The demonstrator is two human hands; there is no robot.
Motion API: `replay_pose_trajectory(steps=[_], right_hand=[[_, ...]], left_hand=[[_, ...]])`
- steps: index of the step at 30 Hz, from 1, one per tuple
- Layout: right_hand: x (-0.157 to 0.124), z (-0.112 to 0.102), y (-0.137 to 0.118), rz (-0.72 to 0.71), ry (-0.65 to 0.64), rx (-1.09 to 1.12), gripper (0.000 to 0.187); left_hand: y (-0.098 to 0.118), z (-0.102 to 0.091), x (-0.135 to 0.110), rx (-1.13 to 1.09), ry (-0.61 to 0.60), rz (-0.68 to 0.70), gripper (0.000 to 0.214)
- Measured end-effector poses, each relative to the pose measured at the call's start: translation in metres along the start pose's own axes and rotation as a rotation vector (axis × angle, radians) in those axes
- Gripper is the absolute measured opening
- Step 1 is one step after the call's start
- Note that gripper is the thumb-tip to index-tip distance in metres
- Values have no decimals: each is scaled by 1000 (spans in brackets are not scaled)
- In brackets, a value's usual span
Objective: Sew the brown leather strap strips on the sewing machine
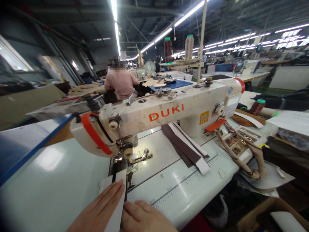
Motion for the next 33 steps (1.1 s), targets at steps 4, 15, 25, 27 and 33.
replay_pose_trajectory(steps=[4,15,25,27,33], right_hand=[[0,0,0,5,1,17,22],[7,-9,3,35,121,-30,29],[13,-17,4,17,196,-46,27],[15,-19,4,20,197,-47,28],[10,-16,1,19,150,-42,27]], left_hand=[[1,1,0,-15,8,-3,51],[1,0,2,-2,8,8,52],[3,-1,0,16,0,-2,51],[4,-1,1,23,-1,8,50],[7,0,3,39,-5,27,49]])
Point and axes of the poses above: each hand's wrist, its own x-axis towards the middle knuckle, its own z-axis out of the palm, y = z × x, the point moved 7 cm from there along x, towards the middle knuckle, and after that the axes turned 14 degrees about y, right-handed, at the moved point
